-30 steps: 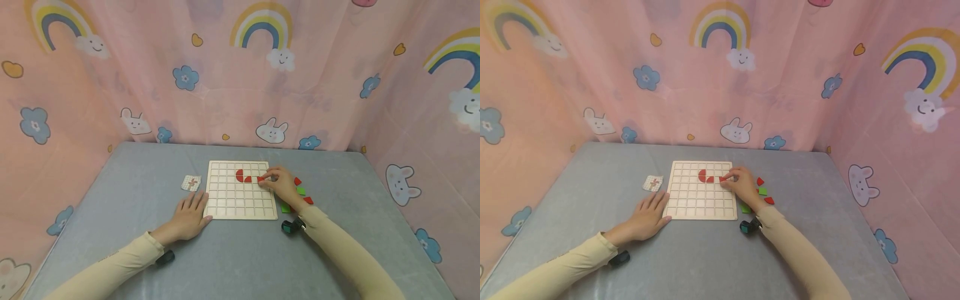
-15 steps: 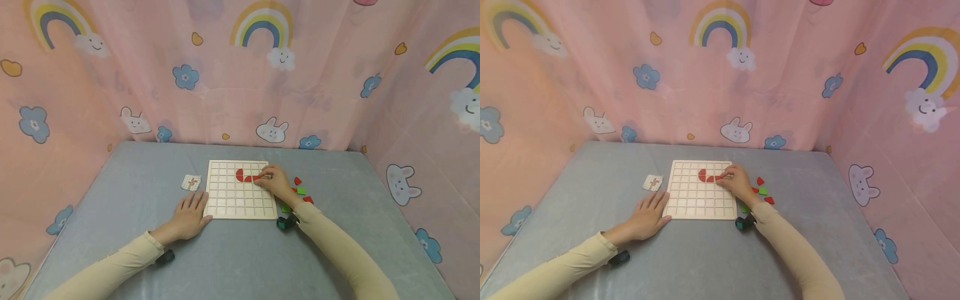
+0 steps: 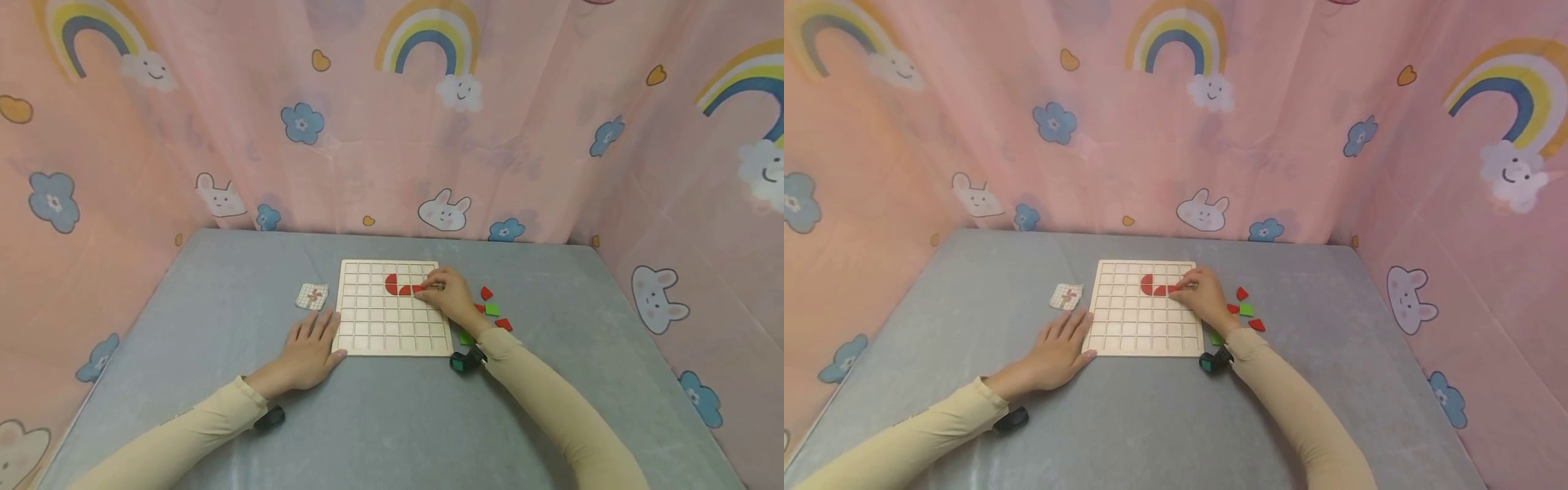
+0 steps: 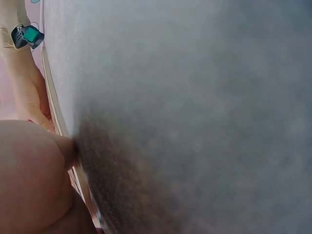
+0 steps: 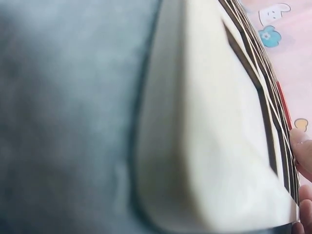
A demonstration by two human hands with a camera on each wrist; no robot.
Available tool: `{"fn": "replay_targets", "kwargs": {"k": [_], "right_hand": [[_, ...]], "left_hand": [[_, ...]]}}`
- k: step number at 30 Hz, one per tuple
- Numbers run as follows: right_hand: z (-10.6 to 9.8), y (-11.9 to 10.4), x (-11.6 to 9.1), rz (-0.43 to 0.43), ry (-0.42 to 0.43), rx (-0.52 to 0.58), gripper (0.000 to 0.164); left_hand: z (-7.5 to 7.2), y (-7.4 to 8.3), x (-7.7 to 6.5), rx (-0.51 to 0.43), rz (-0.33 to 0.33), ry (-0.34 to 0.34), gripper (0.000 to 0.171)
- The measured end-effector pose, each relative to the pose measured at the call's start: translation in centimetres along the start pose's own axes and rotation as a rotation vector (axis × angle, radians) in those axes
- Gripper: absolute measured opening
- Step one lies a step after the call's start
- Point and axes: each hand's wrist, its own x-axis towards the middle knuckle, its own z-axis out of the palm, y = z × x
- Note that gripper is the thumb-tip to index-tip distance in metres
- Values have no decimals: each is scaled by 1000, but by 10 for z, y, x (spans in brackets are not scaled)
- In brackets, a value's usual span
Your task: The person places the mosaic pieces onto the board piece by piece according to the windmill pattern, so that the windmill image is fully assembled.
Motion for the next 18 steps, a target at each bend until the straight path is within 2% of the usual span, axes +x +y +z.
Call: {"fn": "replay_targets", "kwargs": {"k": [4,18], "right_hand": [[0,-1,0,6,1,18,19],[2,1,0,33,-4,40,20]], "left_hand": [[-4,4,-1,-13,-2,-3,72],[-4,4,-1,26,-15,-21,71]]}}
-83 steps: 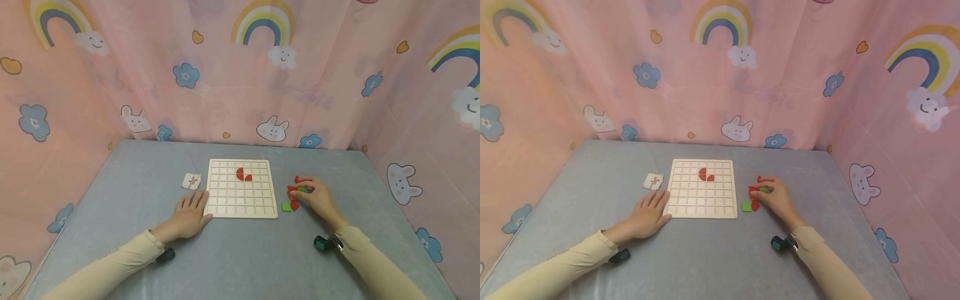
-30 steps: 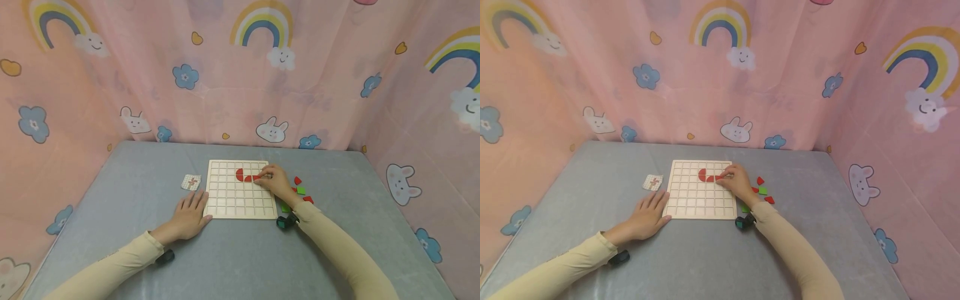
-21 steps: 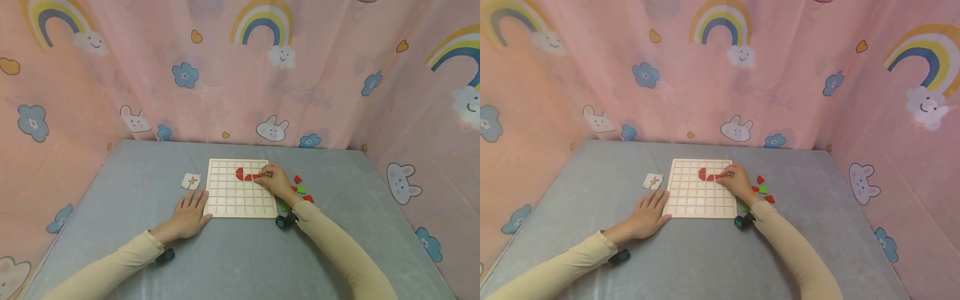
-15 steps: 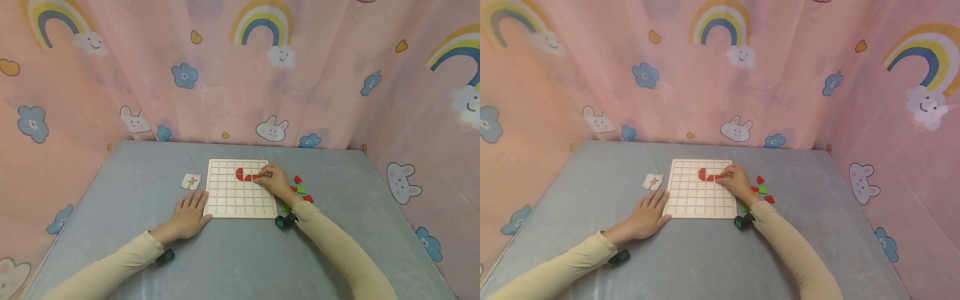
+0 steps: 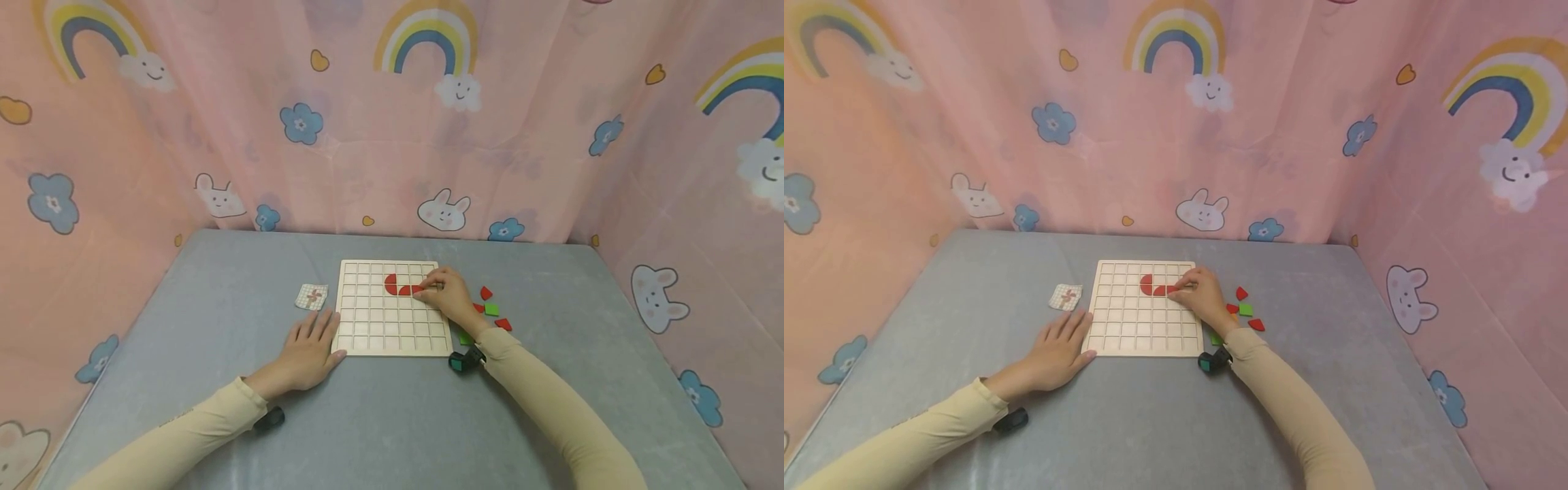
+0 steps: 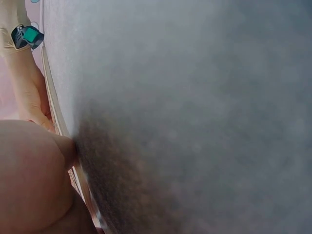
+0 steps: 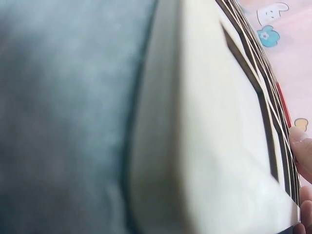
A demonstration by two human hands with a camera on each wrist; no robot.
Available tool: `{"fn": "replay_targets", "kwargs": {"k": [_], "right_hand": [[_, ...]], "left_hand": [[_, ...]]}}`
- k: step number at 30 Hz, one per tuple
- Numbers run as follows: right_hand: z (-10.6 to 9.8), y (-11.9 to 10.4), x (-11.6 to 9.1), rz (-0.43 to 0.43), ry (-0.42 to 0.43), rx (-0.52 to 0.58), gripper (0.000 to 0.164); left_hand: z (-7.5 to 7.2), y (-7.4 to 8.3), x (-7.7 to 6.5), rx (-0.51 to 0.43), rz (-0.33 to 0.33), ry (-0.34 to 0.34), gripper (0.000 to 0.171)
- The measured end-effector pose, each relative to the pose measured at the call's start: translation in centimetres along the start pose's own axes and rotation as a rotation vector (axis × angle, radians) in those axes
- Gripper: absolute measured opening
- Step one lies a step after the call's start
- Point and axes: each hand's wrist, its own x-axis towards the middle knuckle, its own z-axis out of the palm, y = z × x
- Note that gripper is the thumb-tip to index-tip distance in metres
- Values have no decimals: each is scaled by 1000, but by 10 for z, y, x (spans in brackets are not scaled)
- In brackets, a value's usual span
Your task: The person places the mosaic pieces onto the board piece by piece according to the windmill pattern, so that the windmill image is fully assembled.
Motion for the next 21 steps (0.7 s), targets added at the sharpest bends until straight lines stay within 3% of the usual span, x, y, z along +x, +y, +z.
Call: {"fn": "replay_targets", "kwargs": {"k": [21], "right_hand": [[-3,2,1,-28,-22,-3,17]], "left_hand": [[0,0,1,6,-3,-3,71]]}}
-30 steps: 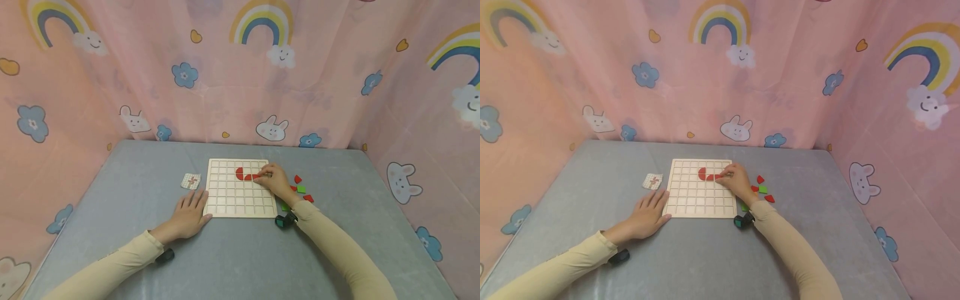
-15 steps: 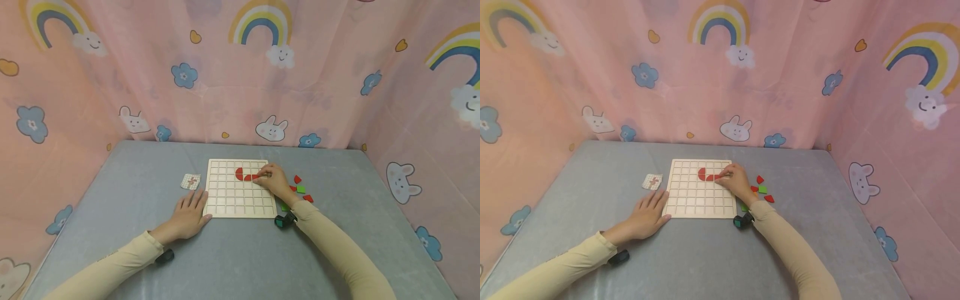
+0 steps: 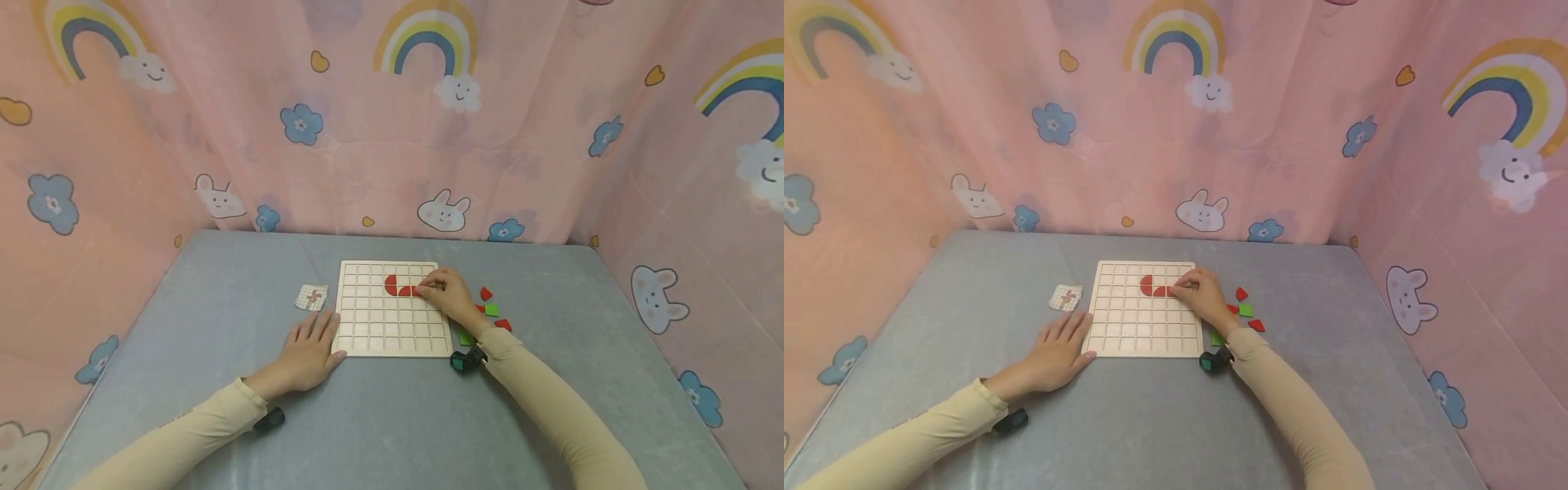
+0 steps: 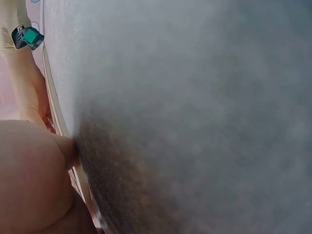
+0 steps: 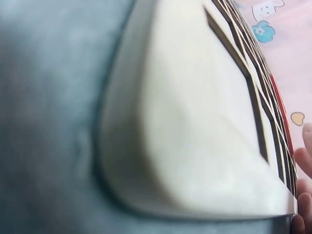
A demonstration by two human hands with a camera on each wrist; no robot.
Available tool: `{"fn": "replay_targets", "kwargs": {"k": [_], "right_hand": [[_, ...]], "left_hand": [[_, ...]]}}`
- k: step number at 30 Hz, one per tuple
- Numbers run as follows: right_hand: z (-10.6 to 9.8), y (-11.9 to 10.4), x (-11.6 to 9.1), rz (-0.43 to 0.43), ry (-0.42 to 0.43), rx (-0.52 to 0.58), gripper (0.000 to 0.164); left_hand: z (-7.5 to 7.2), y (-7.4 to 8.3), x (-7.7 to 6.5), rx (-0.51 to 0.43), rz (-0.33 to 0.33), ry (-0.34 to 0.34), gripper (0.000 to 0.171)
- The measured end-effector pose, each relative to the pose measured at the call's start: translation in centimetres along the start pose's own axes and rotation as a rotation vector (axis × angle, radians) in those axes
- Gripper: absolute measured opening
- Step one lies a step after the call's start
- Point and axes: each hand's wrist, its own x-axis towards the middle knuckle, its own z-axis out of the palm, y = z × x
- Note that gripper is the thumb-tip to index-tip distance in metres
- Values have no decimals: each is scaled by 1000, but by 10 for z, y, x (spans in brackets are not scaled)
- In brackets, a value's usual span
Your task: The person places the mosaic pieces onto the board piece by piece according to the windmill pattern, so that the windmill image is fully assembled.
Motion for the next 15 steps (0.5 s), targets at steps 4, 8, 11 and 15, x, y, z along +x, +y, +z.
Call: {"fn": "replay_targets", "kwargs": {"k": [4,8,11,15], "right_hand": [[-1,3,1,3,0,-13,18],[-1,2,1,7,-6,0,19],[-2,1,0,4,-8,9,19],[-3,1,0,0,-12,17,20]], "left_hand": [[1,-1,1,-1,2,2,72],[2,-2,2,1,0,3,73],[2,-2,2,-2,0,9,73],[1,-1,1,-16,0,9,72]]}}
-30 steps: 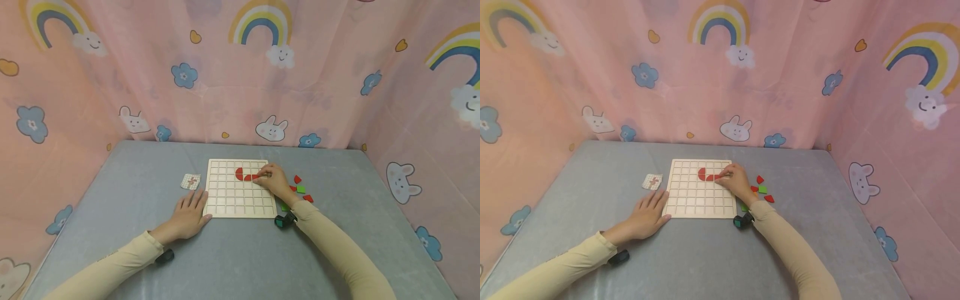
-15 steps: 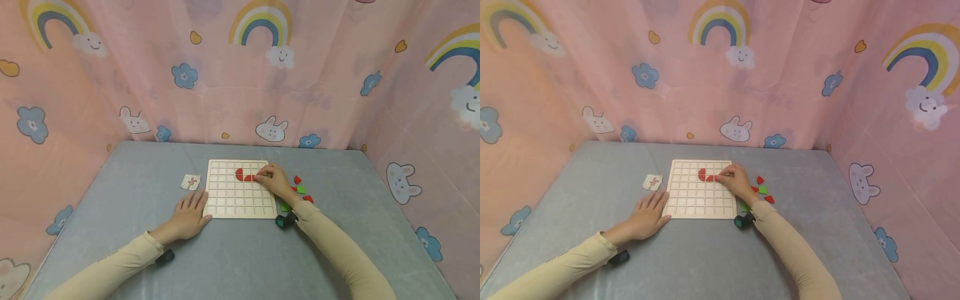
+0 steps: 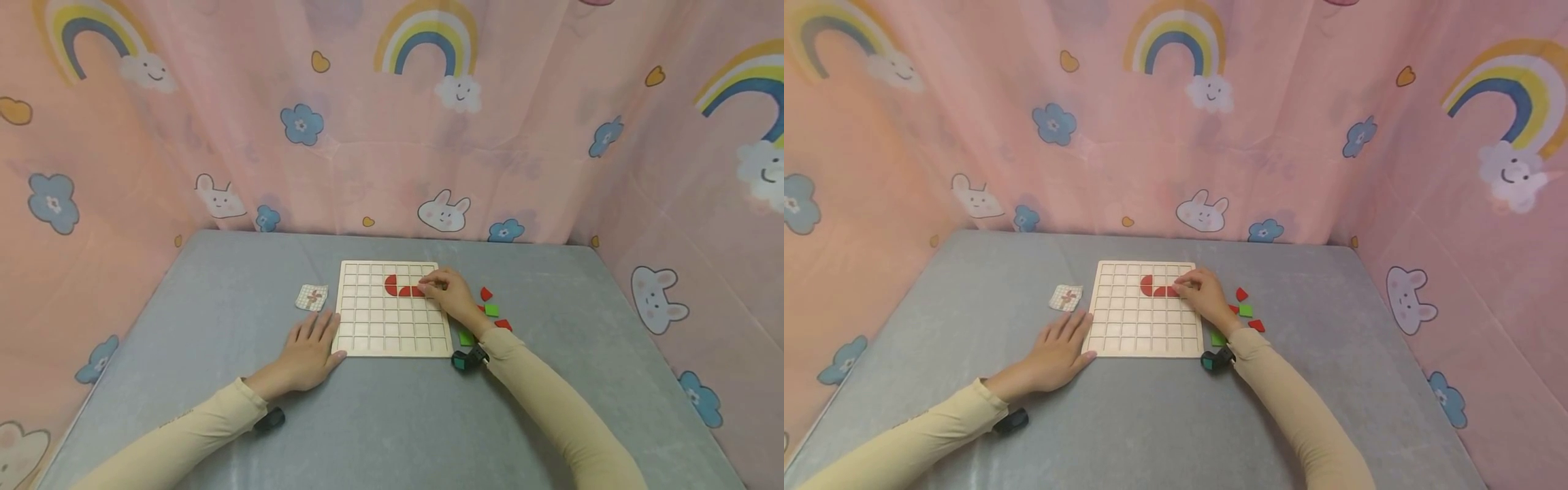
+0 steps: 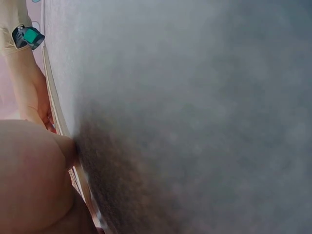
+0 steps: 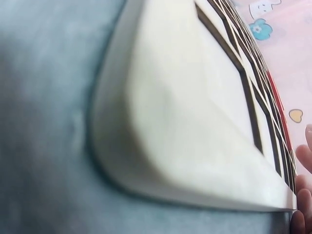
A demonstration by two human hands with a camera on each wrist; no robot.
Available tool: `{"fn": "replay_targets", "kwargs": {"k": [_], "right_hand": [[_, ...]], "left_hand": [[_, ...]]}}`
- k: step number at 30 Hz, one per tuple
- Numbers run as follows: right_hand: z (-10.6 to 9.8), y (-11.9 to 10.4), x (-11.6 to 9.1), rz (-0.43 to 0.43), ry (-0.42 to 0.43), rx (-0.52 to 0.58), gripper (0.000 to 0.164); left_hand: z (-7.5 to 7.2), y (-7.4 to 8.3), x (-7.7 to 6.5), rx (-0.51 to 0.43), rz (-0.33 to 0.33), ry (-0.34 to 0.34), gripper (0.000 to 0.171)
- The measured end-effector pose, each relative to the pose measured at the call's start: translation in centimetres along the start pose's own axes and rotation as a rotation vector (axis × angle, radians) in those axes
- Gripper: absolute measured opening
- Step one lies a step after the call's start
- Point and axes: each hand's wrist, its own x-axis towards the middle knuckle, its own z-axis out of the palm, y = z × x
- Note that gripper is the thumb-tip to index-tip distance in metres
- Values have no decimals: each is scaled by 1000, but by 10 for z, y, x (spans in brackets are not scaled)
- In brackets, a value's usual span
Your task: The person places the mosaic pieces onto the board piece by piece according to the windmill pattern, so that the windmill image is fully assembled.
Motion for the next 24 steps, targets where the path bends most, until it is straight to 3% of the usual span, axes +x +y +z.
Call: {"fn": "replay_targets", "kwargs": {"k": [13,24], "right_hand": [[-1,2,0,8,-15,21,25],[-3,2,1,-4,-26,26,26]], "left_hand": [[-3,-4,3,29,3,30,75],[-15,5,5,121,0,-33,73]]}}
